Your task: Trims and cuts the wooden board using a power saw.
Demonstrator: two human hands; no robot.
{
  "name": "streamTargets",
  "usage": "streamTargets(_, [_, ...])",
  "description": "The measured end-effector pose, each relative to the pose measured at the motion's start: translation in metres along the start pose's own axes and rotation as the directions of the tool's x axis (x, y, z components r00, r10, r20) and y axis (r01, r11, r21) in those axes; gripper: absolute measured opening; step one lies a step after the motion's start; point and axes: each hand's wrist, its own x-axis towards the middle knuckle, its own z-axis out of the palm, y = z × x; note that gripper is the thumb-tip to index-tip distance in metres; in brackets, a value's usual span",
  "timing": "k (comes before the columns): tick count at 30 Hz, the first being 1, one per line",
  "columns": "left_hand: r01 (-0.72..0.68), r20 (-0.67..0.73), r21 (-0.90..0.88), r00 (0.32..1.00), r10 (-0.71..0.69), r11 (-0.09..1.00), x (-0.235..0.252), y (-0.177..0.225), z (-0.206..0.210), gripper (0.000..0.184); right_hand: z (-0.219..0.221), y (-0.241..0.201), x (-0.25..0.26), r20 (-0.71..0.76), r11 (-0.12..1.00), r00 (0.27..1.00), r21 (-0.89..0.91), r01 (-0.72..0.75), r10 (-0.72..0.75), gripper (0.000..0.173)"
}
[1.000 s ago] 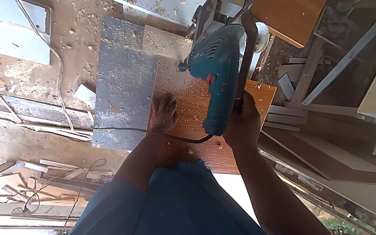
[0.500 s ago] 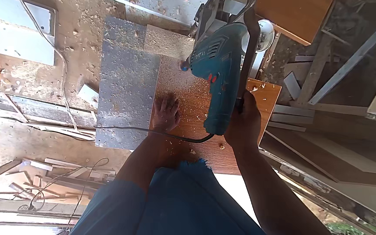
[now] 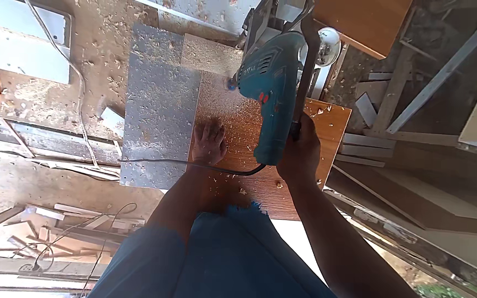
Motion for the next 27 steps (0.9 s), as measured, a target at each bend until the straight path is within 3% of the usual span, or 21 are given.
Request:
streamTargets(5, [-0.002,0.043,0.028,0.999,0.000,1.000,0.001,0.000,-0.001,0.058,0.001,0.001,0.003,-0.015,1.000,1.000,0.029,0.010,-0.009,0.049])
streamTargets(11, [-0.030,-0.072,0.019,0.997,0.031,0.999,-0.002,-0.003,0.003,0.058,0.005,0.002,0.005,-0.009,1.000,1.000,0.028,-0.008,0.008,0.049])
streamTargets(16, [-0.032,-0.083,-0.023,0.996,0.030,0.999,-0.003,0.002,-0.007,0.051,-0.010,-0.012,0.009,0.053,0.995,0.998,-0.091,-0.027,0.032,0.044])
streamTargets(18, [-0.023,-0.075,-0.006,0.997,0.023,1.000,-0.003,0.000,-0.001,0.052,-0.034,-0.029,0.003,0.051,0.959,0.997,-0.273,0.074,-0.063,0.050])
streamTargets(19, [-0.027,-0.069,0.006,0.997,0.027,1.000,-0.002,-0.002,0.002,0.054,-0.051,-0.039,-0.005,0.009,0.915,0.981,-0.358,0.184,-0.193,0.058])
streamTargets(21, [-0.042,-0.098,0.012,0.994,0.043,0.999,-0.002,-0.003,0.009,0.055,-0.087,-0.059,-0.027,-0.111,0.813,0.861,-0.406,0.417,-0.497,0.064])
streamTargets(23, [-0.047,-0.134,0.012,0.990,0.048,0.999,-0.002,-0.003,0.011,0.054,-0.104,-0.077,-0.045,-0.160,0.782,0.774,-0.264,0.564,-0.613,0.062])
streamTargets(24, [-0.044,-0.120,0.008,0.992,0.045,0.999,-0.003,-0.002,0.009,0.054,-0.102,-0.084,-0.051,-0.117,0.819,0.811,-0.112,0.562,-0.573,0.063])
streamTargets(25, [-0.037,-0.109,0.010,0.993,0.037,0.999,-0.002,-0.001,0.007,0.055,-0.095,-0.086,-0.054,-0.027,0.877,0.879,0.064,0.476,-0.475,0.066])
streamTargets(27, [-0.024,-0.077,0.004,0.997,0.024,1.000,-0.002,0.001,0.003,0.056,-0.069,-0.082,-0.049,0.161,0.899,0.963,0.417,0.134,-0.218,0.067])
